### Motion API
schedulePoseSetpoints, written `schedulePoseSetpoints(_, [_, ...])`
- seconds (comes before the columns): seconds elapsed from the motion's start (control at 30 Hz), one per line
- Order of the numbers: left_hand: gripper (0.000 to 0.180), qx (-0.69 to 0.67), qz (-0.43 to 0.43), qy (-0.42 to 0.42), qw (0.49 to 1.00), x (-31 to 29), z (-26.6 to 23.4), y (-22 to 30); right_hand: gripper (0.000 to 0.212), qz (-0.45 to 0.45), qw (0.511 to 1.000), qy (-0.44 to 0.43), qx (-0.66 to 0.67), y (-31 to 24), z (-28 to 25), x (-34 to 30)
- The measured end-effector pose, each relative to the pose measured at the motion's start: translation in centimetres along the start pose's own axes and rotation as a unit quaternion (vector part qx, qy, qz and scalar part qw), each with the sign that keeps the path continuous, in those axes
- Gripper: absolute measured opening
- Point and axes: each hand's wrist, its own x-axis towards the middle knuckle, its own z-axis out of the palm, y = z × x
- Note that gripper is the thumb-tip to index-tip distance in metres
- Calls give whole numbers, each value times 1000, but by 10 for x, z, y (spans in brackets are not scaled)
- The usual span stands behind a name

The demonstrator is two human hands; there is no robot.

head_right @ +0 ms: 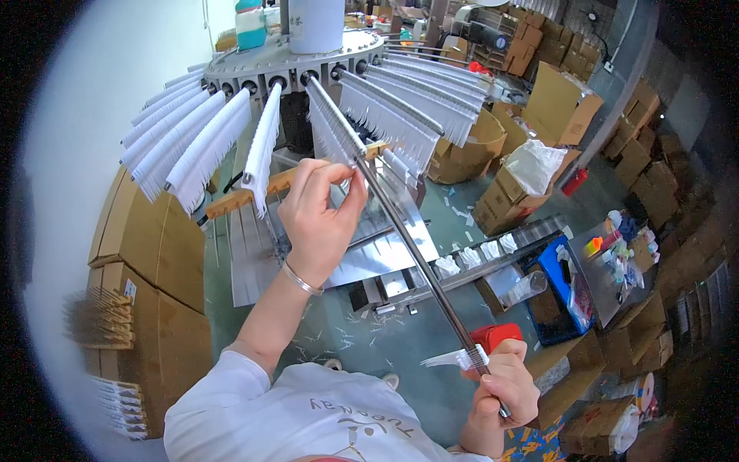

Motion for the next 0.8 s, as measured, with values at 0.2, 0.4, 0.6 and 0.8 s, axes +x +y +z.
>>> schedulePoseSetpoints(0.2, [14, -124, -84, -18, 989, -8, 0, 7, 35, 13, 1000, 29, -2, 1, 4, -5])
schedulePoseSetpoints(0.4, [11, -199, -160, -17, 967, -16, 5, 5, 35, 60, 995, 52, 58, 11, -1, -13])
schedulePoseSetpoints(0.6, [13, -191, -177, 3, 965, -20, 5, 7, 35, 86, 988, 69, 104, 14, -3, -15])
schedulePoseSetpoints(0.8, [12, -168, -170, 6, 971, -20, 6, 14, 35, 99, 981, 99, 134, 20, -9, -16])
